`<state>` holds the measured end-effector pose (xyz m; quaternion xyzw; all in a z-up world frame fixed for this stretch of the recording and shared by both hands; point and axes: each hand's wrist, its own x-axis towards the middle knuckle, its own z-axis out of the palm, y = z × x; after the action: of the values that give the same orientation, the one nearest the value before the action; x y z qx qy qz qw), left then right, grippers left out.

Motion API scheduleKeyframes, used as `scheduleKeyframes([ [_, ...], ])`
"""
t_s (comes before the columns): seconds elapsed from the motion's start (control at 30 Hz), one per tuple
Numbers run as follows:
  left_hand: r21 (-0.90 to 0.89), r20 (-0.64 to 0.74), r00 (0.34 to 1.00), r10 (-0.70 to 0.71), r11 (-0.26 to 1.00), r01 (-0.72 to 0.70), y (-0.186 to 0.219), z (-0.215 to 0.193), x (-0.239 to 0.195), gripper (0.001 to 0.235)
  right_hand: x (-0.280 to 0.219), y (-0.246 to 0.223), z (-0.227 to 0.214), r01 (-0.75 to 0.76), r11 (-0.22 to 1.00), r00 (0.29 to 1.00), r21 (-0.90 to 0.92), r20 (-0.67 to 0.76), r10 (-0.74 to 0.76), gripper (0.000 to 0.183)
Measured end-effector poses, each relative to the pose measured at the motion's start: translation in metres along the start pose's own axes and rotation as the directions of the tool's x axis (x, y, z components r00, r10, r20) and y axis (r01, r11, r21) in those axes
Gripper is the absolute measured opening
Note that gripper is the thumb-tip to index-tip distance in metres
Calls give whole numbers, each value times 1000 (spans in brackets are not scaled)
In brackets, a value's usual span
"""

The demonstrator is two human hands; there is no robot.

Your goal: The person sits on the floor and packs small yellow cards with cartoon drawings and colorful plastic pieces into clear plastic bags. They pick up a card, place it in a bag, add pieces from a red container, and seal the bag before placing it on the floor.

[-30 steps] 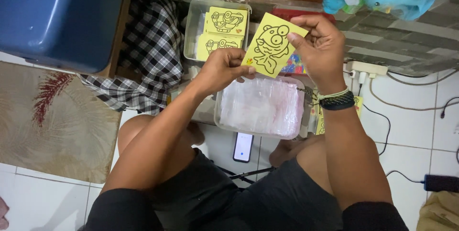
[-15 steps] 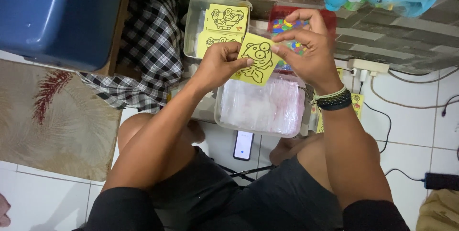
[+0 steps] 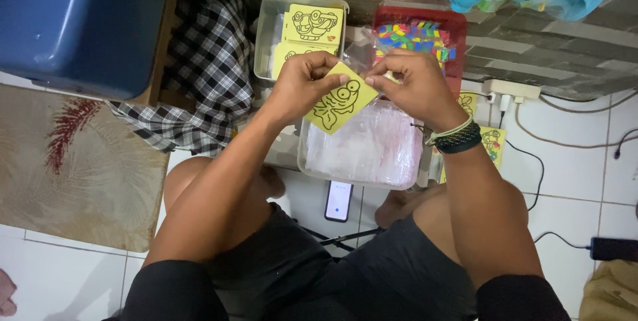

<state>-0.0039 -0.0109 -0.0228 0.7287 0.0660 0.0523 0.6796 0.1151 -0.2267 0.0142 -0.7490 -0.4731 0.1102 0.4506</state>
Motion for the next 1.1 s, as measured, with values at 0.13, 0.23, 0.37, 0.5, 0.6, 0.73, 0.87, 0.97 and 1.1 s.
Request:
scheduleKeyframes([
  [0.13,40,99,995,-9,999,5,27,3,-10,29,1,7,-2,-9,1000,999,-5,-31,9,6],
  [0.23,143,89,994,-59,989,45,22,4,-12,21,1,7,-5,-15,1000,999,0,-30,15,6],
  [0.37,293,7,996,-91,952,85,21,2,-5,15,5,-6,-6,-56,996,994,74,-84,62,20],
  [0.5,285,-94,990,-108,950,130,27,0,-3,12,7,-10,-13,-36,987,956,155,-282,79,40],
  [0.6,256,-105,989,-106,958,130,27,0,-4,13,1,5,-20,-114,920,961,374,-195,199,60],
  [0.73,296,-99,993,-62,951,89,22,0,-2,9,1,5,-25,-167,898,962,408,-132,239,36],
  [0.87,329,-94,995,-42,942,70,22,0,-1,8,-1,-2,-25,-302,862,917,407,-125,380,30],
  [0.97,337,-89,995,-39,939,67,21,0,-1,7,1,-3,-23,-277,919,911,279,-228,344,22],
  [1.1,354,-99,993,-64,931,95,23,1,-2,9,1,7,-23,-87,945,929,316,-316,191,29],
])
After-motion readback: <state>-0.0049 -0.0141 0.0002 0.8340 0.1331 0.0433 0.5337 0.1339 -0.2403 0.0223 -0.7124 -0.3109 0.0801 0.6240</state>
